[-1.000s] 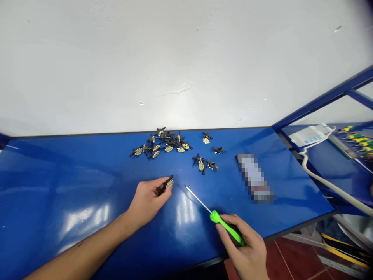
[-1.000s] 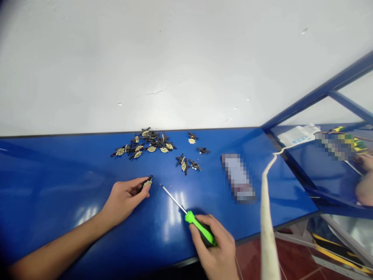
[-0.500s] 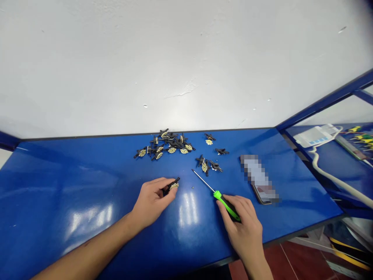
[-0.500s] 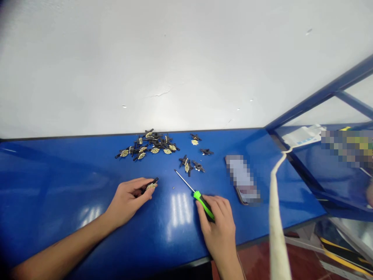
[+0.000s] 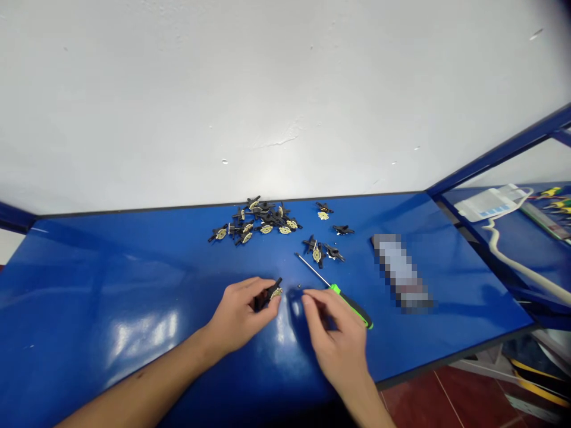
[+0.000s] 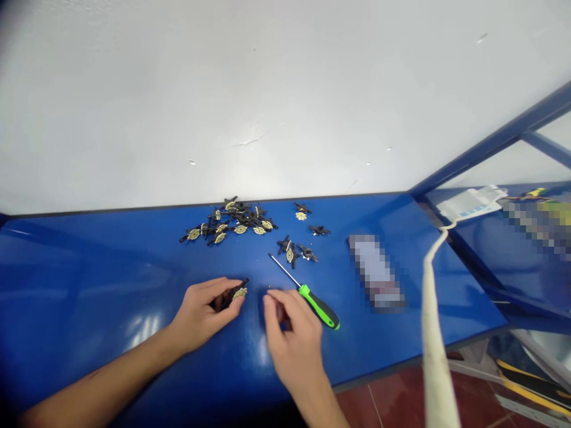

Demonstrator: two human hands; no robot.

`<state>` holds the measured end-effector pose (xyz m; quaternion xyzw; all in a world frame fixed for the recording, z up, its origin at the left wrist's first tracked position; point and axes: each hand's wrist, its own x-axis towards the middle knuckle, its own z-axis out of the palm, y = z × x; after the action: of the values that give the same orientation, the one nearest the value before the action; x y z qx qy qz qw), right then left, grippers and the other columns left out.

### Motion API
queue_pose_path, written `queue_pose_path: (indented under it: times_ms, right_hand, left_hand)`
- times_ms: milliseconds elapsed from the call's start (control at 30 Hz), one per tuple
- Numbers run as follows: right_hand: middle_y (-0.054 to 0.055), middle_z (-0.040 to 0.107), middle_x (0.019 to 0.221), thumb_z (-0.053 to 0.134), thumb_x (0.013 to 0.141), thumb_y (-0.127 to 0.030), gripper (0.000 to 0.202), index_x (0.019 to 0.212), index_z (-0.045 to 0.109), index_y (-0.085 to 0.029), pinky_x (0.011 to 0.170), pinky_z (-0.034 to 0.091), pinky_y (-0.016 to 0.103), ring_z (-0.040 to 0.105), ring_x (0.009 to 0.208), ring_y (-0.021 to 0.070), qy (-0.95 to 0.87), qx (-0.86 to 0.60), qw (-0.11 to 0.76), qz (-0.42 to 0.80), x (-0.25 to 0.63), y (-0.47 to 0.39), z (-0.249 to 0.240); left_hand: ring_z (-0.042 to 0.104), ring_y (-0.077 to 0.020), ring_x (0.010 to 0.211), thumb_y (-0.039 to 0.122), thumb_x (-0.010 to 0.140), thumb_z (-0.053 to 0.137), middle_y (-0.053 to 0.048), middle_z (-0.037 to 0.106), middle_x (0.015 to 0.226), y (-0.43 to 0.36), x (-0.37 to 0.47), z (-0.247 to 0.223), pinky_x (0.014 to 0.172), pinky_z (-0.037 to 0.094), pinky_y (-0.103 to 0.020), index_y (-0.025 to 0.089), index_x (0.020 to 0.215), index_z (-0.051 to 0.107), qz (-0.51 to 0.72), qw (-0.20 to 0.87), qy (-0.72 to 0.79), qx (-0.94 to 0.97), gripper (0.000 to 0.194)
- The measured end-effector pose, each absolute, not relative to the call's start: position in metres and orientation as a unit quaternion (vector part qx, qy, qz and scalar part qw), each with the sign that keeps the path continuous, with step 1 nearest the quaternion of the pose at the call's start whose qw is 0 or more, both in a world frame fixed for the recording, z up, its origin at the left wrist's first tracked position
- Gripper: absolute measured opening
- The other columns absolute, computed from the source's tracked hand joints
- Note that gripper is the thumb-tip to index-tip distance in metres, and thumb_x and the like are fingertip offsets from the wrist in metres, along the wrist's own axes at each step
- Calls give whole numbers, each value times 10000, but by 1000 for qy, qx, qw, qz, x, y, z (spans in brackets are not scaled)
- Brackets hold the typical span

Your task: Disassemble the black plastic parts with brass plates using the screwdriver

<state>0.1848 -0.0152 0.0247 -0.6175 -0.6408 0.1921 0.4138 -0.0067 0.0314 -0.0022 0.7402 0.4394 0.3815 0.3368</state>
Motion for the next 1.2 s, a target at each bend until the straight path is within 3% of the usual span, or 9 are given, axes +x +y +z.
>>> queue_pose_path:
  times_ms: [67, 167, 300, 533, 667, 867, 1200]
  right_hand:
    - [6, 685, 769, 591, 988, -259, 150, 936, 728, -227, 568, 504, 243, 624, 631, 136, -636, -607, 389, 274, 169, -12, 27]
    - [0, 675, 764, 574, 1002, -310, 212, 874, 715, -216, 586, 488, 228, 614, 645, 126, -600, -605, 373, 368, 159, -9, 25]
    - [-10, 651, 704, 564, 1013, -328, 248, 844, 695, -203, 550, 474, 215, 590, 605, 118, -586, -611, 373, 380, 161, -9, 19]
    - [-12, 631, 749, 599, 973, -231, 103, 946, 694, -204, 544, 482, 221, 579, 599, 111, -635, -582, 411, 298, 171, -7, 17]
    - [-5, 627, 766, 639, 940, -170, 78, 976, 701, -200, 627, 479, 261, 548, 620, 119, -672, -581, 411, 206, 190, -5, 14]
    - [39, 694, 889, 609, 970, -173, 163, 1072, 732, -200, 659, 478, 295, 591, 653, 140, -700, -604, 351, 147, 200, -8, 1]
    - [35, 686, 890, 649, 943, -142, 216, 1145, 696, -202, 599, 493, 279, 584, 623, 125, -717, -573, 369, 145, 194, -9, 2]
  left_hand:
    - [501, -99, 524, 182, 891, 662, 18, 624, 672, 30, -7, -4, 528, 420, -210, 157, 1025, 746, 381, 321, 428, 754, 161]
    - [508, -103, 526, 151, 886, 645, 7, 637, 678, 28, -7, -5, 524, 414, -214, 147, 1029, 735, 383, 297, 416, 770, 169]
    - [523, -115, 538, 162, 905, 635, -14, 646, 677, 27, -6, -5, 532, 415, -227, 116, 1046, 735, 387, 276, 401, 783, 180]
    - [508, -111, 547, 158, 884, 650, 15, 592, 652, 26, -4, -7, 547, 397, -225, 131, 1014, 739, 383, 302, 413, 769, 160]
    - [432, -91, 531, 145, 889, 629, 49, 488, 623, 28, -6, -3, 523, 332, -217, 149, 852, 701, 368, 354, 446, 736, 82]
    - [366, -95, 541, 271, 1023, 450, 58, 388, 596, 34, -17, 4, 530, 300, -233, 182, 655, 485, 341, 451, 425, 707, 380]
    - [326, -103, 540, 367, 1048, 393, 70, 316, 593, 35, -20, 2, 552, 264, -255, 204, 655, 372, 307, 525, 357, 709, 426]
